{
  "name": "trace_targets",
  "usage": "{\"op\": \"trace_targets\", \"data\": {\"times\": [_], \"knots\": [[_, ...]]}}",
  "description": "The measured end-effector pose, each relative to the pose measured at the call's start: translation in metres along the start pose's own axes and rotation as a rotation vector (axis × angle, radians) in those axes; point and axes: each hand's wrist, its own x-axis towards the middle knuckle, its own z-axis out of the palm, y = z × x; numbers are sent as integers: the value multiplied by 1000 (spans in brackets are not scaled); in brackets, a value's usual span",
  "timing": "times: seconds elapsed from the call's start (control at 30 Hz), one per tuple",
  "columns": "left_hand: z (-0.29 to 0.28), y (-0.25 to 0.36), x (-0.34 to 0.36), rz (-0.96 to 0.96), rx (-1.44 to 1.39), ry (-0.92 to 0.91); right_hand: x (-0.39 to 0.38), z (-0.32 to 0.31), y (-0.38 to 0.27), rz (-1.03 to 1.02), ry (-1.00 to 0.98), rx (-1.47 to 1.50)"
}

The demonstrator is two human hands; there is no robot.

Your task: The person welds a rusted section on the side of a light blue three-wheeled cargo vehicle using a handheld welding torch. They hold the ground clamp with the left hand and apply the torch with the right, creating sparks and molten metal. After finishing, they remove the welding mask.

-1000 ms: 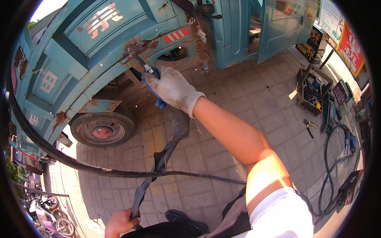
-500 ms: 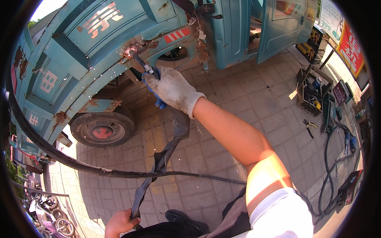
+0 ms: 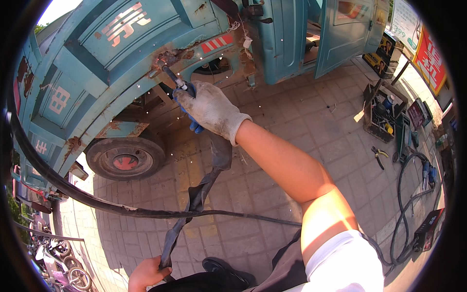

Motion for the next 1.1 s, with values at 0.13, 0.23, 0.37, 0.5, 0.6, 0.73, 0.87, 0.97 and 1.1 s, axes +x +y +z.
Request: {"op": "trace_targets", "data": {"times": [0.13,0.23,0.37,0.5,0.6,0.73,0.87,0.97,1.1], "knots": [[1,-1,0,-3,-21,4,0,0,-1,15,-2,0],[0,1,-1,17,17,18,-1,-1,-1,6,-3,9],[3,-4,0,5,2,11,-1,0,-2,19,-1,31],[1,-1,0,17,-16,13,-3,-1,-5,26,-16,60],[1,-1,-1,19,-15,11,-4,0,-7,32,-21,73],[1,-3,0,10,-20,2,0,-1,-2,12,0,17],[1,0,-1,-4,-28,-1,-2,0,-4,25,8,43],[0,0,-1,-2,-19,-4,-2,1,-3,26,-3,76],[1,-1,-1,7,10,1,-3,-2,0,9,-8,2]]}}
